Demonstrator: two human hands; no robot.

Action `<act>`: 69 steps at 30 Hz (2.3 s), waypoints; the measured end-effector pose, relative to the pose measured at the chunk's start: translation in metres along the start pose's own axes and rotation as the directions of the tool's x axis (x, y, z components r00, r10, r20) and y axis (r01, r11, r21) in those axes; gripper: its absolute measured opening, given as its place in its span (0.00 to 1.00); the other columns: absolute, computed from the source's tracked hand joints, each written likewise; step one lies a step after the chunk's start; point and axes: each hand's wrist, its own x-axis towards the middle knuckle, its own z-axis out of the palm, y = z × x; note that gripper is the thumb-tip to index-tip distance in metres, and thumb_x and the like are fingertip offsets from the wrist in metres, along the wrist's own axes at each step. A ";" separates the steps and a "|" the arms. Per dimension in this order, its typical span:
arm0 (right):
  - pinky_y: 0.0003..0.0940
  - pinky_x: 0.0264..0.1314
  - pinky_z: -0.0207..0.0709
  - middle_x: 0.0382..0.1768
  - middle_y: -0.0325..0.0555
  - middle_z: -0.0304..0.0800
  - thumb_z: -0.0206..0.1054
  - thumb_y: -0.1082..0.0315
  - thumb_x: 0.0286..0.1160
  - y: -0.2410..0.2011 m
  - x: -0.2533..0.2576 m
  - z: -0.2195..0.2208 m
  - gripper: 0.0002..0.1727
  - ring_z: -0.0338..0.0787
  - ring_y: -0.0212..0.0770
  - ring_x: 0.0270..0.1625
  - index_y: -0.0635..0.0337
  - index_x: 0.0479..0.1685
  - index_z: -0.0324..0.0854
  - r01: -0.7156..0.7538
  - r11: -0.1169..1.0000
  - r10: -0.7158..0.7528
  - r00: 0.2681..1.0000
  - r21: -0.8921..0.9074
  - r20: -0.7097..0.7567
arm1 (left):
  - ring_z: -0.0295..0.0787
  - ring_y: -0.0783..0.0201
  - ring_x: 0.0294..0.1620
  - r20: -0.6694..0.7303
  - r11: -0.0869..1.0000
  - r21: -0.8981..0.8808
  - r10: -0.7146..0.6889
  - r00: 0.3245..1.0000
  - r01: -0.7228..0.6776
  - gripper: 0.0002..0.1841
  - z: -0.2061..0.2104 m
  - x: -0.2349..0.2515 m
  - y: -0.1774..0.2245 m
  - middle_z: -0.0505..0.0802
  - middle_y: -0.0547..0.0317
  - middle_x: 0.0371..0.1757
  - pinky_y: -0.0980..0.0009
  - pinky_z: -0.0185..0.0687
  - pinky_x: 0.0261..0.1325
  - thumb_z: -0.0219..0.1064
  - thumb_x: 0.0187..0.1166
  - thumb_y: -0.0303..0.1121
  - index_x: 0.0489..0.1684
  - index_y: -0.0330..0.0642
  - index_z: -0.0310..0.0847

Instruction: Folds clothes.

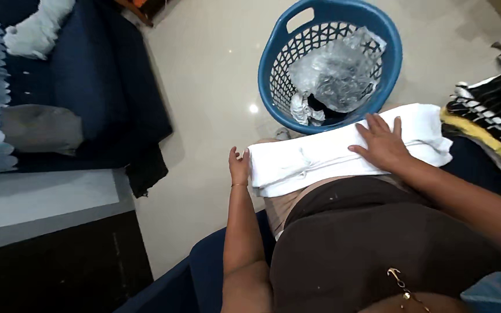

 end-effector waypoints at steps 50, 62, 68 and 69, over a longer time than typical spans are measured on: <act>0.36 0.44 0.88 0.48 0.44 0.86 0.64 0.77 0.76 -0.206 0.054 -0.066 0.29 0.90 0.35 0.41 0.59 0.78 0.62 -0.090 0.173 -0.182 0.976 0.981 0.121 | 0.73 0.39 0.82 0.805 0.620 0.120 0.396 0.441 -0.776 0.30 0.104 -0.120 0.054 0.85 0.32 0.72 0.40 0.51 0.90 0.56 0.90 0.51 0.65 0.26 0.84; 0.46 0.56 0.85 0.63 0.63 0.85 0.66 0.82 0.76 -0.275 0.065 0.057 0.55 0.90 0.50 0.52 0.53 0.97 0.28 -0.275 0.586 -0.332 0.776 0.762 0.536 | 0.82 0.38 0.72 0.868 0.697 0.160 0.238 0.435 -0.699 0.18 0.073 -0.130 0.043 0.88 0.32 0.65 0.41 0.70 0.77 0.65 0.85 0.32 0.65 0.28 0.83; 0.37 0.61 0.85 0.69 0.58 0.84 0.60 0.78 0.83 -0.239 0.065 0.034 0.34 0.92 0.44 0.58 0.62 0.90 0.55 -0.271 0.565 -0.493 0.646 0.779 0.583 | 0.86 0.41 0.68 0.843 0.748 -0.059 0.392 0.369 -0.661 0.23 0.065 -0.125 0.035 0.90 0.31 0.61 0.44 0.73 0.76 0.58 0.91 0.41 0.64 0.25 0.82; 0.36 0.56 0.87 0.61 0.54 0.89 0.58 0.77 0.86 -0.222 0.072 0.029 0.27 0.93 0.40 0.50 0.63 0.84 0.64 -0.232 0.552 -0.485 0.693 0.801 0.534 | 0.84 0.40 0.70 0.831 0.735 -0.143 0.453 0.322 -0.663 0.24 0.060 -0.125 0.030 0.88 0.29 0.64 0.45 0.72 0.78 0.59 0.90 0.41 0.66 0.23 0.81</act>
